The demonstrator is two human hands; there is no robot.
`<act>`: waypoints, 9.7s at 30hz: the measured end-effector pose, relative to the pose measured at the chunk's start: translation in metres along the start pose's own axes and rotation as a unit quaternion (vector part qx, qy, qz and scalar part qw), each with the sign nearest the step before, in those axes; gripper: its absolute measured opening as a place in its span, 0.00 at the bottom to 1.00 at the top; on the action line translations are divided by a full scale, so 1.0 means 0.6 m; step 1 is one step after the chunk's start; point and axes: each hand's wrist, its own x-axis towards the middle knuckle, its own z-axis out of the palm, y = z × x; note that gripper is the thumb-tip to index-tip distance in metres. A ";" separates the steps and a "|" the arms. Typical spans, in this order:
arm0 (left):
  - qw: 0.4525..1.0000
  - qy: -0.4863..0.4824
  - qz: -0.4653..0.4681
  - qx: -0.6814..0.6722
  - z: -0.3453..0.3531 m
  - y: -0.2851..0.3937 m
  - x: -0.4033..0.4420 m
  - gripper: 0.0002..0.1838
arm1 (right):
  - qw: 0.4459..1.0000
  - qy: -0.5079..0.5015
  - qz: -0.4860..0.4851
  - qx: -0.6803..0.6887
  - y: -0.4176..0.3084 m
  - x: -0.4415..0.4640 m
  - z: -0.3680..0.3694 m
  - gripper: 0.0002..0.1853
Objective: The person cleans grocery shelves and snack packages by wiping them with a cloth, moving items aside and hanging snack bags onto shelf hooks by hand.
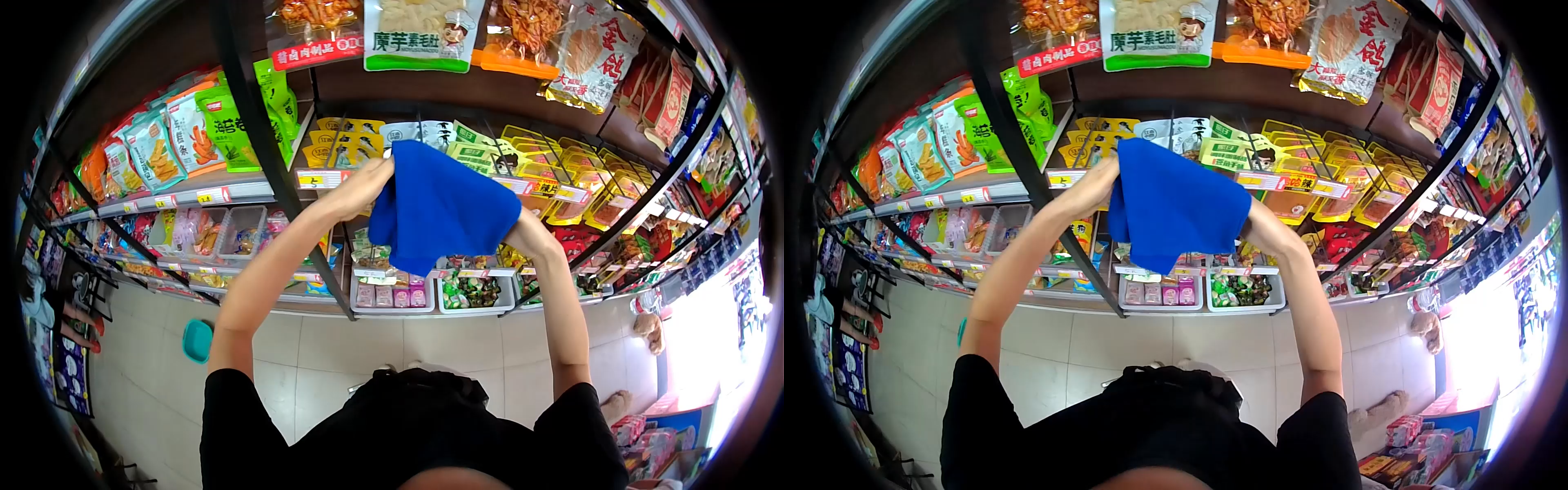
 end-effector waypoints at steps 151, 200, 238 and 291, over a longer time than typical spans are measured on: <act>0.916 0.376 0.037 0.131 -0.072 -0.382 -0.116 0.24 | 0.884 0.124 -0.274 -0.358 0.289 0.085 0.198 0.23; 0.919 0.365 0.064 0.131 -0.076 -0.333 -0.139 0.25 | 0.581 0.180 -0.347 -0.714 0.290 0.164 0.344 0.29; 0.924 0.378 0.047 0.041 -0.080 -0.340 -0.135 0.25 | 0.610 0.034 -0.347 -0.711 0.368 0.038 0.302 0.37; 0.913 0.395 0.085 0.059 -0.067 -0.362 -0.119 0.20 | 0.649 0.169 -0.358 -0.650 0.246 0.143 0.246 0.39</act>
